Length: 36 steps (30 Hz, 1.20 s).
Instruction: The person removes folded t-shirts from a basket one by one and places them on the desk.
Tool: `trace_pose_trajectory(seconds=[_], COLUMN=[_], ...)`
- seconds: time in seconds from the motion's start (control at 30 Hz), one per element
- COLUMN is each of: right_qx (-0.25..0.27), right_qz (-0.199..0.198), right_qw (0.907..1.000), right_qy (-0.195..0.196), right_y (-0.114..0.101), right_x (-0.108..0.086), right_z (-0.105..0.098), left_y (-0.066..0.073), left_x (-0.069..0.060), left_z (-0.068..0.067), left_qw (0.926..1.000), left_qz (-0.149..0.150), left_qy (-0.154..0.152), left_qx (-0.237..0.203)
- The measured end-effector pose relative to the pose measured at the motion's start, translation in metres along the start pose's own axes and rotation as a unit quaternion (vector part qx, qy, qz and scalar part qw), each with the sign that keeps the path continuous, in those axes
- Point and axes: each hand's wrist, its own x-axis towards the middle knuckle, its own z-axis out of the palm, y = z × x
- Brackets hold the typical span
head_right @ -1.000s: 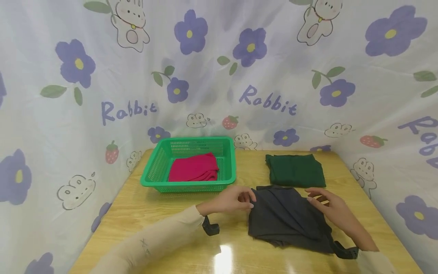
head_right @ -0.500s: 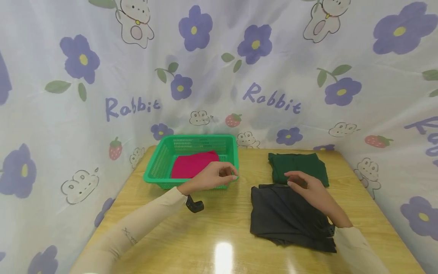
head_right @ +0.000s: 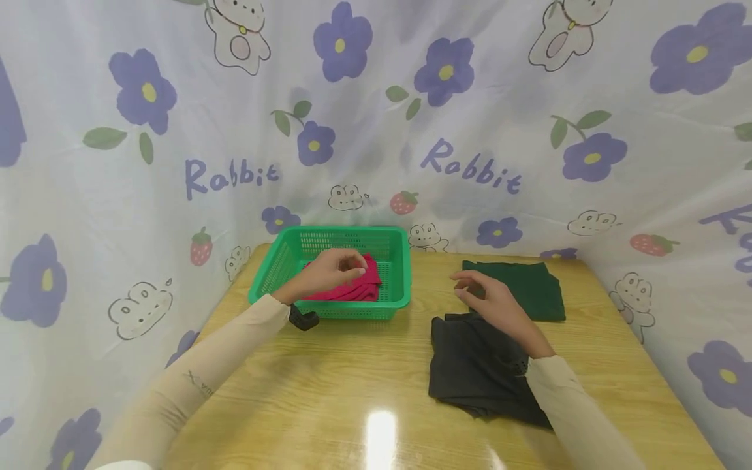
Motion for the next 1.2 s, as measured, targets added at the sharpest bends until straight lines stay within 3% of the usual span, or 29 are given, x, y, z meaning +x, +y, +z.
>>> trace_pose_trajectory(seconds=[0.27,0.53,0.93,1.2], right_qx=[0.001,0.023,0.037,0.092], right_qz=[-0.005,-0.016,-0.009,0.02], right_qw=[0.9998,0.9991,0.9983,0.9951], right_qy=[-0.019,-0.03,-0.044,-0.03], right_y=[-0.018,-0.03,-0.045,-0.055], right_x=[0.029,0.055,0.092,0.124], right_z=[0.015,0.029,0.06,0.08], left_y=[-0.03,-0.045,-0.058,-0.062], left_x=[-0.007,-0.01,-0.006,-0.004], left_z=[-0.023,-0.046,-0.062,-0.07], left_qw=[0.9955,0.9872,0.9828,0.9754], left_qz=[-0.085,-0.142,-0.168,-0.205], left_qy=[0.02,0.03,0.052,0.054], left_qx=[-0.036,-0.066,-0.057,-0.059])
